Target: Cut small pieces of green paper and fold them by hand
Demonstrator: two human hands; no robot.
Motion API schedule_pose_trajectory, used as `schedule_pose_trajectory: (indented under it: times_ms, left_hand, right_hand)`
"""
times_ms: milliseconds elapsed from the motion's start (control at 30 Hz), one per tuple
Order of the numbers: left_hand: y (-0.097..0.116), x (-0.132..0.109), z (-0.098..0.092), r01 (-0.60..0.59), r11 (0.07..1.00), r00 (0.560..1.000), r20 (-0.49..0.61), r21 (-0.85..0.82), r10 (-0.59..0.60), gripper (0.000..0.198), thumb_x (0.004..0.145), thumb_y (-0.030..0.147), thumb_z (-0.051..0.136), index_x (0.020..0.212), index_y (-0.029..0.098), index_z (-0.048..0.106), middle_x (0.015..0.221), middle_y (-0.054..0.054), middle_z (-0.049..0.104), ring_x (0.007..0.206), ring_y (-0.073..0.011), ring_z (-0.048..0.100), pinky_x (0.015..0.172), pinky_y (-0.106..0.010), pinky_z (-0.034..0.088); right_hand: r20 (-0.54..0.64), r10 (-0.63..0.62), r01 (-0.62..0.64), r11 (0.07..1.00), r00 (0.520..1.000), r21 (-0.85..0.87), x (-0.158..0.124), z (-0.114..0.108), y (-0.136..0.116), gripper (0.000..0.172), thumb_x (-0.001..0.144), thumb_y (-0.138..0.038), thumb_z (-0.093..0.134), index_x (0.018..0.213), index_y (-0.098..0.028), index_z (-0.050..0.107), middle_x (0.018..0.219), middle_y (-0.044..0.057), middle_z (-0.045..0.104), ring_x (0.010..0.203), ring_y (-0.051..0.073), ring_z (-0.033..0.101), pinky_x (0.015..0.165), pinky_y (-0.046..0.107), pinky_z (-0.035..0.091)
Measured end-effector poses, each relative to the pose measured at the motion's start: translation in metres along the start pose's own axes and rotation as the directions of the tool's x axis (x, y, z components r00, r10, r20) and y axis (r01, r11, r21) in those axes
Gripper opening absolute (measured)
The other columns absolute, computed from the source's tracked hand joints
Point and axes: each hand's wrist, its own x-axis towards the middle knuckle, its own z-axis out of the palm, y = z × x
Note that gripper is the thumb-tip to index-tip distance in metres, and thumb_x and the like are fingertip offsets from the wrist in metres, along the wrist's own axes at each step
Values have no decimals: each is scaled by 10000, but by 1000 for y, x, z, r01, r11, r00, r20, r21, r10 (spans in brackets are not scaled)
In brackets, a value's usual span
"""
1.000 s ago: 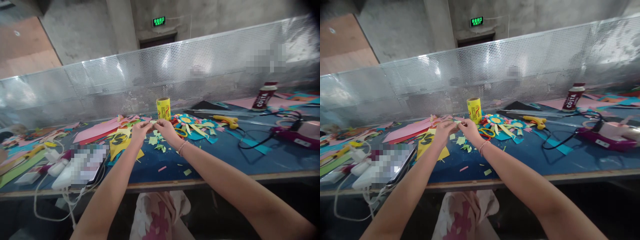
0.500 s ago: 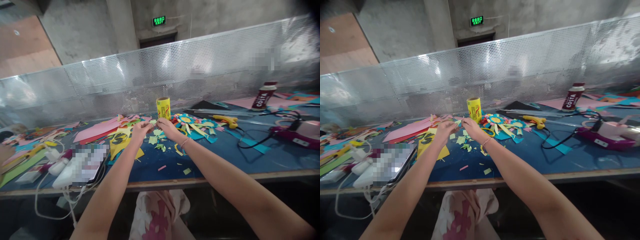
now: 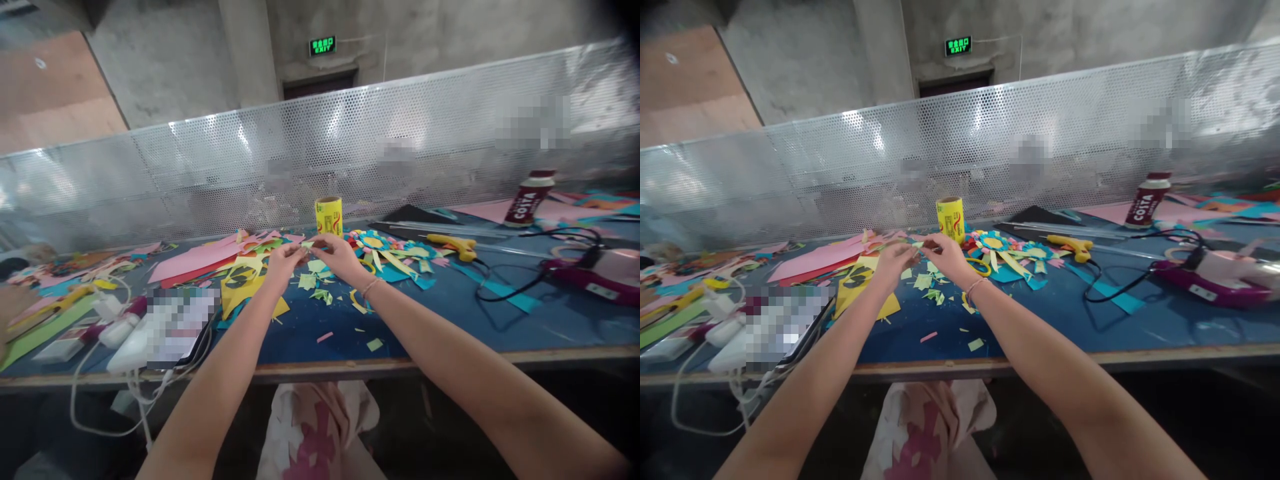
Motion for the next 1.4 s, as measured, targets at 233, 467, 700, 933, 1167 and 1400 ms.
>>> schedule_pose_trajectory:
  times_ms: [233, 467, 700, 933, 1167, 1400]
  left_hand:
    - [7, -3, 2, 165, 956, 986, 13, -242, -166, 173, 595, 229, 712, 702, 131, 618, 636, -3, 614, 574, -88, 564, 642, -243, 466]
    - [6, 1, 0, 296, 878, 953, 53, -377, -299, 47, 678, 144, 647, 706, 117, 621, 637, -38, 628, 600, -97, 590, 624, -222, 484]
    - [5, 3, 0, 348, 843, 931, 44, -410, -362, 27, 727, 136, 612, 708, 117, 616, 634, -41, 626, 600, -90, 598, 632, -203, 500]
    - [-1, 4, -2, 293, 848, 952, 55, -441, -301, 34, 712, 129, 625, 692, 122, 598, 600, -11, 598, 592, -73, 589, 616, -173, 486]
    - [-1, 5, -4, 281, 857, 956, 51, -432, -288, 69, 689, 152, 652, 701, 124, 590, 597, -2, 589, 564, -71, 573, 601, -189, 481]
    - [0, 6, -4, 324, 853, 940, 40, -409, -338, 44, 703, 145, 632, 701, 124, 594, 616, -25, 612, 567, -81, 582, 567, -186, 480]
  right_hand:
    - [2, -29, 29, 999, 1000, -22, 0, 1, 0, 201, 771, -215, 527, 934, -188, 642, 872, 49, 644, 793, 143, 597, 708, 287, 500]
    - [22, -149, 151, 967, 989, -204, -1, -2, -4, 201, 788, -185, 508, 887, -197, 682, 860, 63, 643, 818, 165, 595, 678, 293, 506]
    - [72, -306, 314, 906, 949, -285, -2, -1, 0, 226, 819, -188, 479, 910, -203, 685, 938, 73, 641, 870, 166, 594, 781, 329, 502]
    - [82, -271, 283, 921, 959, -266, -6, 7, -6, 239, 821, -208, 489, 971, -203, 674, 1012, 96, 608, 946, 186, 583, 788, 343, 513]
    - [140, -331, 359, 884, 933, -300, -6, 6, -7, 253, 827, -186, 473, 969, -199, 681, 1021, 103, 609, 996, 195, 567, 870, 368, 481]
    - [96, -291, 306, 908, 952, -287, -5, 5, -3, 244, 823, -199, 482, 955, -199, 687, 985, 89, 642, 933, 183, 602, 829, 356, 501]
